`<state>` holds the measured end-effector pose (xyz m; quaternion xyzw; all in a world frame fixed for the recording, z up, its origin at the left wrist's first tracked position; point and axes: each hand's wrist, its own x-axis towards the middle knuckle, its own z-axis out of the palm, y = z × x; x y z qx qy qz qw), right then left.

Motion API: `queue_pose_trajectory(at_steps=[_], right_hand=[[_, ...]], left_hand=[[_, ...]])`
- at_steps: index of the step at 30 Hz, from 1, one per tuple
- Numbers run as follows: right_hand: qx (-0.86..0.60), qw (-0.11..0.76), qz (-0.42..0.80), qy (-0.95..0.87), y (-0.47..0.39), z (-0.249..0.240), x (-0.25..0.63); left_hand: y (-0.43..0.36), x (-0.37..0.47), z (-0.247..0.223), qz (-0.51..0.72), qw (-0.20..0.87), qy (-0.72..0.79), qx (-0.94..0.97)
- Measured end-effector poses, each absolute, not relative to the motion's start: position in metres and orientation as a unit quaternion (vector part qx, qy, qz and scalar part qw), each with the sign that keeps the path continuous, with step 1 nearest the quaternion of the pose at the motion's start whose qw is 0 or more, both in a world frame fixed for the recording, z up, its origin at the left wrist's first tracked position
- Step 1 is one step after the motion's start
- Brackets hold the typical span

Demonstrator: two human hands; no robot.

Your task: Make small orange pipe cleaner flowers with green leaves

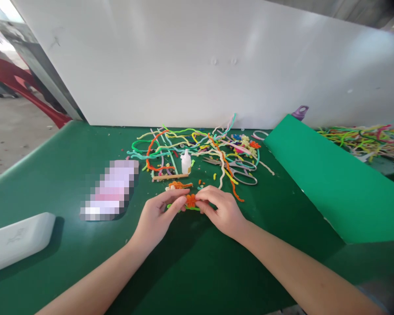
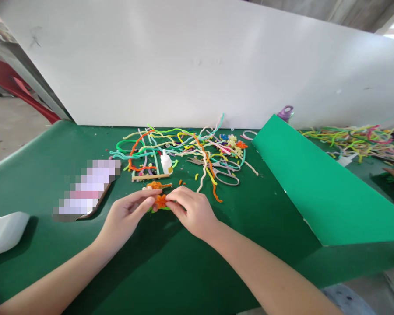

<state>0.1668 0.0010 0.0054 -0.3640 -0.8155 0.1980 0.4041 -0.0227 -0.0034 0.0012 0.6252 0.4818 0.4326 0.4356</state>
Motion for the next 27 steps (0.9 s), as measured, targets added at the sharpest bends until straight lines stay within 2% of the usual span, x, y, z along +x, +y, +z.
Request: queue_pose_trajectory(at_steps=[11, 16, 27], right_hand=[[-0.421, 0.441, 0.259, -0.749, -0.002, 0.0073, 0.1665], [-0.364, 0.451, 0.225, -0.783, -0.0012, 0.0077, 0.1659], [-0.351, 0.448, 0.196, -0.799, -0.001, 0.0047, 0.1655]], left_hand=[[-0.0055, -0.022, 0.0028, 0.422, 0.4, 0.487, 0.652], [-0.0068, -0.023, 0.003, 0.427, 0.364, 0.492, 0.666], [-0.0085, -0.0235, 0.0025, 0.415, 0.269, 0.454, 0.741]])
